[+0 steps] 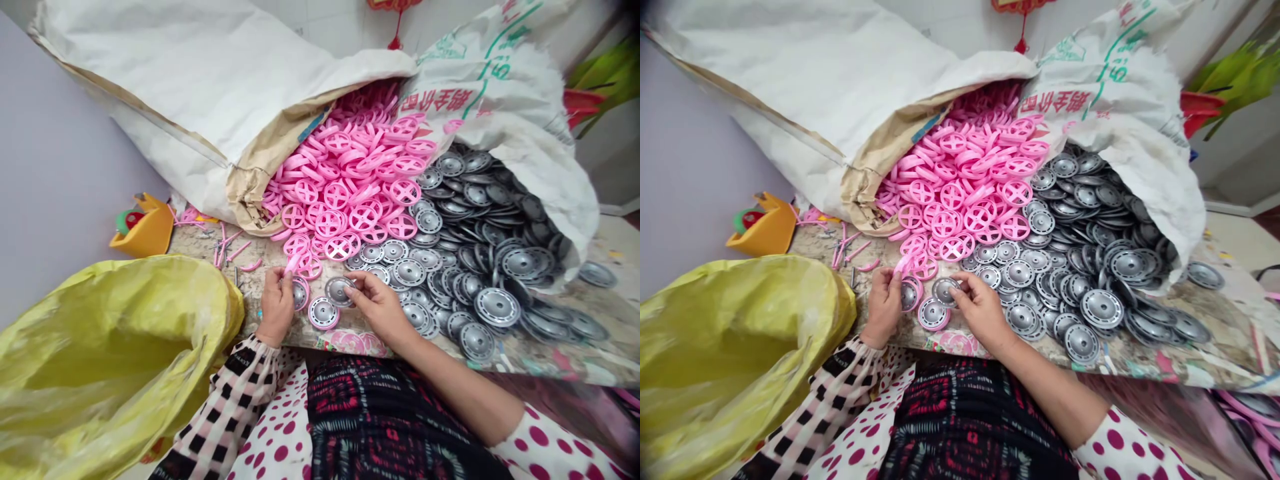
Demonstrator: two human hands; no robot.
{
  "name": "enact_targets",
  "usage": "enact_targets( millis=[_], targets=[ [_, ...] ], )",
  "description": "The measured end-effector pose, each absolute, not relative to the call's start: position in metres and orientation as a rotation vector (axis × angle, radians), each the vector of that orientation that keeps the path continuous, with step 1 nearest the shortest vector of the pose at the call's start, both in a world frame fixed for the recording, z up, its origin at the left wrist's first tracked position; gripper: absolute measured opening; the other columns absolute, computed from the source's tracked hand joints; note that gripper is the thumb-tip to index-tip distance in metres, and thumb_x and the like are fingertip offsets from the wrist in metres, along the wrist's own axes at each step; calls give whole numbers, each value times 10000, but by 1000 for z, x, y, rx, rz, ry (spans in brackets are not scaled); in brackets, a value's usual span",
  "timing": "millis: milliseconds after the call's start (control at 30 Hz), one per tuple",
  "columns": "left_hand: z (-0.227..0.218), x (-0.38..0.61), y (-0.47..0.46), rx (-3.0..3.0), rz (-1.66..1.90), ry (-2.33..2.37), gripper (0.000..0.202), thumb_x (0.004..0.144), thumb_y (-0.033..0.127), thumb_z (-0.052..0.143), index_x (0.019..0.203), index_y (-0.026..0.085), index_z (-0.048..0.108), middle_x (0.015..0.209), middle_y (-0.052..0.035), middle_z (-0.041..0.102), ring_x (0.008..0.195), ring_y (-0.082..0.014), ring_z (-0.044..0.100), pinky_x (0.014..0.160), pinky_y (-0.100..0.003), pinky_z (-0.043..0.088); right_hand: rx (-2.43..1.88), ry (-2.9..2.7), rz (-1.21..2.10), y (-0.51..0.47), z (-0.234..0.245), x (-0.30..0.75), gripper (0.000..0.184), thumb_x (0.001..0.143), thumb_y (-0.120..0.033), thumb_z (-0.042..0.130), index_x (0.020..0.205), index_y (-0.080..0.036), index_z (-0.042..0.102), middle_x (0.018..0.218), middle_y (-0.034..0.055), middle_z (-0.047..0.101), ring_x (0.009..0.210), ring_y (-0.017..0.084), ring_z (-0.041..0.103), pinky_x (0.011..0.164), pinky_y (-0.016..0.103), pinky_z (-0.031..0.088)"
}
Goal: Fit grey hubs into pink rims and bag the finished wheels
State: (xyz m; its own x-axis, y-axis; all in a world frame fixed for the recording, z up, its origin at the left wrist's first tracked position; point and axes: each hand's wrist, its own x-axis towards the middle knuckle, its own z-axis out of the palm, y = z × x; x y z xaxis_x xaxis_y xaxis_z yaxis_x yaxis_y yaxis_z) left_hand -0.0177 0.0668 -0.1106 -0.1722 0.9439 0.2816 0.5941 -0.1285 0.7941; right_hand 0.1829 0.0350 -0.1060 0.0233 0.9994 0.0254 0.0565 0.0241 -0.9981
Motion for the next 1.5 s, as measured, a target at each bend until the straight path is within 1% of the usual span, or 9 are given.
enact_targets(
  millis=[200, 300, 500, 667, 800, 1000, 1233, 1367, 1500],
  targets=[
    [-107, -21, 63, 1504, 1531, 1663, 213, 920, 402, 476, 969, 195, 485, 919, -22, 536, 870, -141, 528, 825, -258, 409, -1235, -1115, 1179, 38, -105, 181, 269, 761, -350, 645, 997, -225, 610, 690, -40, 504, 597, 124, 506, 576, 285, 485],
    [-93, -13, 55, 1286, 1606, 1541, 246, 884, 426, 538, 975, 200, 497, 942, -18, 548, 883, -136, 554, 818, -252, 436, -1196, -1100, 1149, 37, -94, 178, 264, 785, -339, 645, 1019, -226, 608, 736, -23, 550, 636, 129, 530, 621, 296, 497],
    [-61, 19, 32, 710, 1291, 1010, 273, 799, 372, 672, 935, 206, 503, 903, 8, 606, 780, -117, 609, 732, -262, 515, -1095, -1292, 936, 27, -66, 170, 221, 873, -294, 587, 1090, -251, 601, 929, 24, 630, 814, 157, 581, 751, 320, 502],
    [-60, 33, 21, 656, 1191, 935, 376, 718, 312, 760, 994, 191, 535, 919, -2, 640, 756, -120, 623, 671, -250, 535, -1180, -1556, 627, 19, -68, 172, 157, 871, -271, 580, 1010, -217, 629, 939, 50, 556, 881, 183, 553, 784, 344, 485],
    [-64, 31, 19, 686, 1149, 929, 329, 719, 262, 759, 960, 182, 551, 876, 8, 644, 714, -105, 616, 610, -213, 526, -1198, -1535, 724, 17, -72, 178, 320, 849, -278, 603, 1156, -210, 546, 1044, 66, 537, 840, 168, 553, 709, 307, 491],
    [-66, 26, 17, 836, 1106, 930, 209, 744, 234, 734, 861, 161, 578, 762, 28, 630, 611, -68, 577, 561, -171, 506, -1246, -1619, 900, 11, -72, 179, 287, 826, -226, 586, 1113, -220, 593, 861, 16, 598, 707, 148, 537, 637, 277, 440],
    [-73, 24, 14, 824, 1029, 1064, 315, 693, 328, 764, 868, 155, 568, 772, 6, 637, 607, -108, 585, 516, -226, 526, -1293, -1501, 1055, 9, -87, 172, 300, 788, -240, 588, 1085, -208, 610, 863, 21, 618, 702, 149, 531, 663, 293, 435],
    [-71, 11, 18, 925, 1027, 1168, 391, 722, 383, 731, 1019, 165, 599, 903, -28, 654, 673, -133, 621, 600, -274, 549, -1228, -1331, 1263, 24, -89, 175, 325, 770, -323, 610, 1074, -207, 608, 775, -8, 568, 643, 134, 505, 616, 282, 434],
    [-76, -14, 25, 1205, 1186, 1459, 382, 803, 368, 651, 1126, 170, 607, 1014, -63, 655, 841, -152, 631, 750, -279, 527, -1326, -1276, 1265, 34, -91, 176, 306, 770, -338, 599, 1043, -201, 609, 651, -49, 468, 574, 121, 449, 558, 261, 392]
  ],
)
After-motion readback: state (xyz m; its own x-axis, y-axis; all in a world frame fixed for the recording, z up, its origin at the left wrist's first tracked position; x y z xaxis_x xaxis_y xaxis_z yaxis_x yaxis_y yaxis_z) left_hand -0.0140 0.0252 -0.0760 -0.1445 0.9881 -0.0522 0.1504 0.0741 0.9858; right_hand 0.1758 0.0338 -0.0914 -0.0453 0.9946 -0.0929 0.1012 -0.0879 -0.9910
